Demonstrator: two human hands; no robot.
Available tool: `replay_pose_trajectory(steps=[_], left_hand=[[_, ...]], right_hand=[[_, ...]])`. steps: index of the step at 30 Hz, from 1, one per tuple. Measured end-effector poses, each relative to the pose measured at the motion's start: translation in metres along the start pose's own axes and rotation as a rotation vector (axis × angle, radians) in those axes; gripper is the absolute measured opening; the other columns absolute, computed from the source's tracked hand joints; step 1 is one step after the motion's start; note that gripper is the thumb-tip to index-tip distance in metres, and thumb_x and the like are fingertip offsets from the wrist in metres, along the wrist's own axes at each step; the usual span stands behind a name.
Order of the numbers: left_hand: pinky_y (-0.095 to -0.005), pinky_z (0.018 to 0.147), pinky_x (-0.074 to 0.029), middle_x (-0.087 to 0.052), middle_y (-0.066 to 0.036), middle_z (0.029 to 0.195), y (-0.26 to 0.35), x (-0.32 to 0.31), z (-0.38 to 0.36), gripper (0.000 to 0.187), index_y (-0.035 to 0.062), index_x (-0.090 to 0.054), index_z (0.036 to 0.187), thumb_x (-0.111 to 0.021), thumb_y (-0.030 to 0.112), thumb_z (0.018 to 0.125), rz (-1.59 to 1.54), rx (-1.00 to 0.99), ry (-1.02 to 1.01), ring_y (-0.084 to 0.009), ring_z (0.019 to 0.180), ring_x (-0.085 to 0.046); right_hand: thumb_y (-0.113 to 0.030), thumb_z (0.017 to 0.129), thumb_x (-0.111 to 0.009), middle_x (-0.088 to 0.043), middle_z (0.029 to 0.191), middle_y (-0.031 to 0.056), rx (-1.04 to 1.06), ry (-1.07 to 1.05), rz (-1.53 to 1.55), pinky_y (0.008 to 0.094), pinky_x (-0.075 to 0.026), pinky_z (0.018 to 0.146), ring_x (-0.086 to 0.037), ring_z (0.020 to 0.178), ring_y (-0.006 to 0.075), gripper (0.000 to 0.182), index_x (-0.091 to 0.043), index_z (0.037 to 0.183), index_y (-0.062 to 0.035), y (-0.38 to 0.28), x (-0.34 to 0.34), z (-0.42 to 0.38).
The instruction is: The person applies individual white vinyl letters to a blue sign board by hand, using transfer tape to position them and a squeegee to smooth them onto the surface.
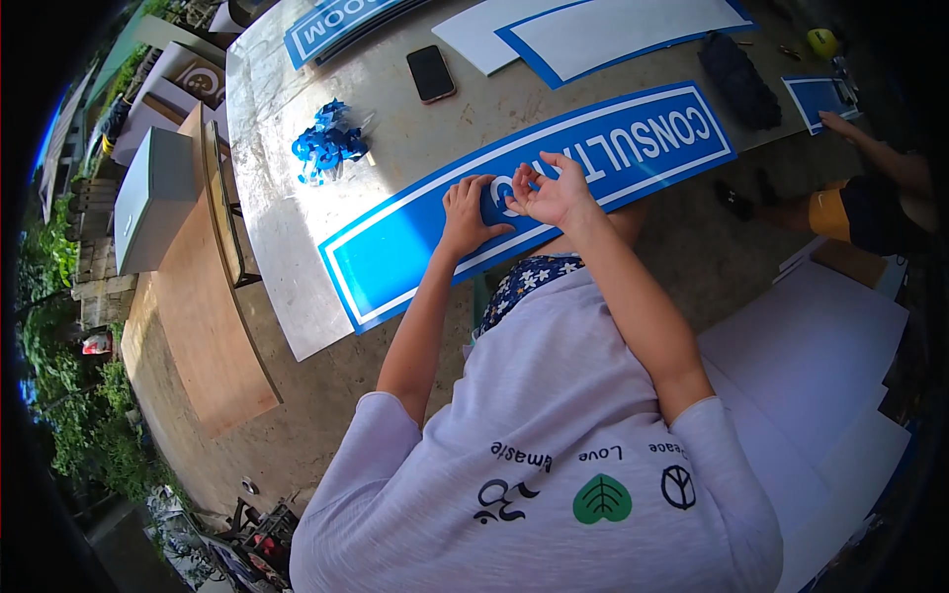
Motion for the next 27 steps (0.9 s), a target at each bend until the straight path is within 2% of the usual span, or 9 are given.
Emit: replay_pose_trajectory(steps=[4,9,12,16,18,19,20,23,27], left_hand=[[-0.0460,0.103,-0.028,-0.049,-0.009,0.126,0.000,0.000,0.000,0.094,0.0136,-0.046,0.132,-0.089,0.036,0.052,0.018,-0.001,-0.013,-0.0309,0.121,-0.043],[-0.0464,0.104,-0.027,-0.049,-0.009,0.125,-0.001,0.000,0.000,0.095,0.0135,-0.045,0.133,-0.089,0.035,0.053,0.006,0.000,-0.010,-0.0313,0.121,-0.043],[-0.0446,0.104,-0.027,-0.050,-0.010,0.125,-0.001,0.001,0.000,0.092,0.0152,-0.046,0.131,-0.089,0.033,0.051,-0.007,0.013,-0.008,-0.0318,0.120,-0.043],[-0.0453,0.105,-0.027,-0.050,-0.009,0.124,0.002,0.003,0.002,0.089,0.0132,-0.046,0.132,-0.088,0.033,0.056,0.017,0.000,-0.018,-0.0304,0.118,-0.045],[-0.0434,0.102,-0.032,-0.053,-0.011,0.123,-0.004,0.003,0.003,0.086,0.0098,-0.043,0.134,-0.086,0.031,0.063,-0.157,0.068,-0.049,-0.0291,0.112,-0.052],[-0.0371,0.096,-0.039,-0.060,-0.010,0.111,-0.001,0.011,0.005,0.058,0.0046,-0.051,0.125,-0.075,0.032,0.080,-0.369,0.088,0.078,-0.0226,0.099,-0.057],[-0.0371,0.096,-0.039,-0.060,-0.010,0.111,0.002,0.014,0.008,0.058,0.0046,-0.051,0.125,-0.075,0.032,0.080,-0.368,0.084,0.078,-0.0226,0.099,-0.057],[-0.0275,0.084,-0.042,-0.063,-0.002,0.090,0.019,0.042,0.010,0.036,0.0024,-0.066,0.096,-0.052,0.035,0.100,-0.941,0.324,0.221,-0.0105,0.089,-0.053],[-0.0247,0.081,-0.040,-0.064,-0.001,0.089,0.032,0.056,0.009,0.032,0.0046,-0.066,0.094,-0.057,0.035,0.097,-1.017,0.414,0.241,-0.0091,0.083,-0.054]], right_hand=[[-0.029,0.080,-0.064,-0.046,0.099,0.0121,0.011,-0.033,-0.022,0.0440,-0.023,0.114,-0.059,0.087,0.0220,0.036,-0.053,0.099,0.0000,-0.001,0.002,0.001],[-0.026,0.086,-0.061,-0.050,0.100,0.0168,-0.135,-0.184,0.190,0.0312,-0.052,0.086,-0.058,0.089,0.0274,0.033,-0.051,0.103,0.0013,-0.010,-0.001,0.010],[-0.027,0.089,-0.060,-0.051,0.102,0.0168,-0.003,-0.496,0.016,0.0235,-0.055,0.070,-0.059,0.095,0.0305,0.035,-0.050,0.108,0.0012,-0.025,-0.053,-0.033],[-0.034,0.089,-0.061,-0.052,0.103,0.0134,0.197,-0.628,-0.278,0.0270,-0.056,0.073,-0.059,0.102,0.0309,0.040,-0.051,0.111,-0.0009,-0.024,-0.082,-0.075],[-0.038,0.090,-0.061,-0.053,0.102,0.0115,0.315,-0.611,-0.405,0.0285,-0.056,0.075,-0.059,0.107,0.0294,0.041,-0.052,0.112,-0.0043,-0.022,-0.071,-0.074],[-0.039,0.090,-0.061,-0.054,0.103,0.0092,0.341,-0.605,-0.462,0.0303,-0.057,0.074,-0.059,0.107,0.0261,0.040,-0.053,0.112,-0.0073,-0.020,-0.065,-0.072],[-0.039,0.090,-0.061,-0.054,0.103,0.0092,0.344,-0.608,-0.462,0.0303,-0.057,0.074,-0.059,0.107,0.0261,0.040,-0.053,0.112,-0.0073,-0.017,-0.059,-0.070],[-0.037,0.093,-0.057,-0.057,0.105,0.0071,0.452,-0.555,-0.567,0.0309,-0.059,0.069,-0.057,0.111,0.0219,0.035,-0.052,0.115,-0.0095,-0.012,-0.042,-0.067],[-0.034,0.093,-0.057,-0.055,0.106,0.0057,0.500,-0.551,-0.627,0.0325,-0.060,0.068,-0.057,0.111,0.0217,0.032,-0.052,0.115,-0.0115,-0.005,-0.036,-0.062]])
Point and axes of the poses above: each hand's wrist, its own z-axis towards the middle knuckle, its own x-axis out of the back of the hand, y = z × x, the point moved 6 cm from there along z, towards the middle knuckle
